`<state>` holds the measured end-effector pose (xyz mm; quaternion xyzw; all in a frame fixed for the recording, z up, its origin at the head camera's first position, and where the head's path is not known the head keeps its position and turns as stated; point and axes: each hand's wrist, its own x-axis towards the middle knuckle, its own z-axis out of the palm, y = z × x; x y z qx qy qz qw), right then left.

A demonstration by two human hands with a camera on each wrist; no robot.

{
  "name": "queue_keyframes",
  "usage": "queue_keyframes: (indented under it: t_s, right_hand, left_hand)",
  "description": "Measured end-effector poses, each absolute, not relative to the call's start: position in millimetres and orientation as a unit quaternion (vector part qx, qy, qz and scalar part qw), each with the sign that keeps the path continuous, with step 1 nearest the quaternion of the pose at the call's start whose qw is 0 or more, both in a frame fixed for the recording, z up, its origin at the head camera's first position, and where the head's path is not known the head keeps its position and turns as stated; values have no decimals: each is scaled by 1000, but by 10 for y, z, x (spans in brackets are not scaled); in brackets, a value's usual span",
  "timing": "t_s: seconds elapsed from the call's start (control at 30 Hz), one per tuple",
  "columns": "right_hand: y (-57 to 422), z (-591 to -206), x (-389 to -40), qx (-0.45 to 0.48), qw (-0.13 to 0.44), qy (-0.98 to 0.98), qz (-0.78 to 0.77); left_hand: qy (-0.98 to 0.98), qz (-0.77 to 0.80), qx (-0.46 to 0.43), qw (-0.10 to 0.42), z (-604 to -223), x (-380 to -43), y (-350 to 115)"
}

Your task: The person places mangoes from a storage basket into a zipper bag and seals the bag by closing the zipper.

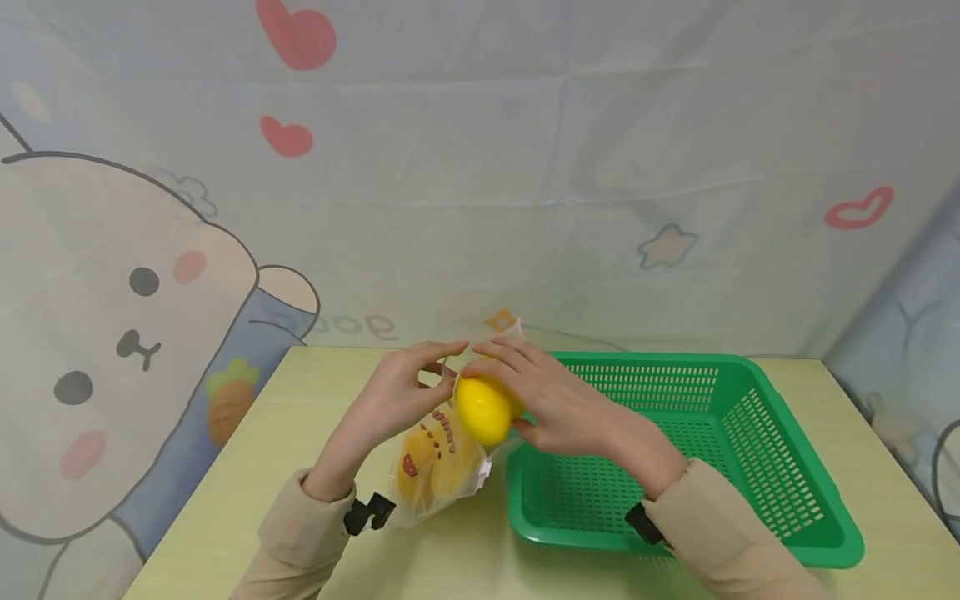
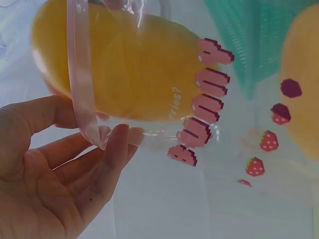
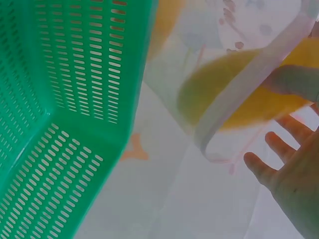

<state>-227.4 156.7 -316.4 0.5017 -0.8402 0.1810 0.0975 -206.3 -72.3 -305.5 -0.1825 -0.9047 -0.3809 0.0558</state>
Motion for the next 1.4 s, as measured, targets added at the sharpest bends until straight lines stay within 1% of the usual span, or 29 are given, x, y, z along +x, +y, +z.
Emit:
queue_keyframes:
  t_s: [0.23, 0.4, 0.57, 0.8, 1.03, 1.23, 1.4]
  right_hand:
    - [1569, -3168, -2255, 506, 99, -844, 145]
    - [1593, -3143, -2238, 496, 92, -851, 149]
    - [1661, -3092, -2264, 474, 104, -858, 165]
    - [1731, -3041, -2395, 469, 144, -854, 175]
    - [1771, -2982, -2562, 468, 134, -853, 189]
    - [1775, -2982, -2733, 464, 149, -859, 156]
    - [1728, -2999, -2843, 456, 138, -868, 139]
  left_hand:
    - [-911, -366, -178, 71, -3041, -2043, -721]
    - [-910, -366, -179, 77, -3053, -2037, -721]
    - [-910, -366, -177, 77, -3061, -2040, -720]
    - [-911, -364, -175, 81, -3066, -2035, -719]
    - [-910, -365, -178, 83, -3073, -2038, -712]
    - [-908, -372, -178, 80, -3069, -2027, -710]
    - [-908, -371, -178, 78, -3068, -2016, -704]
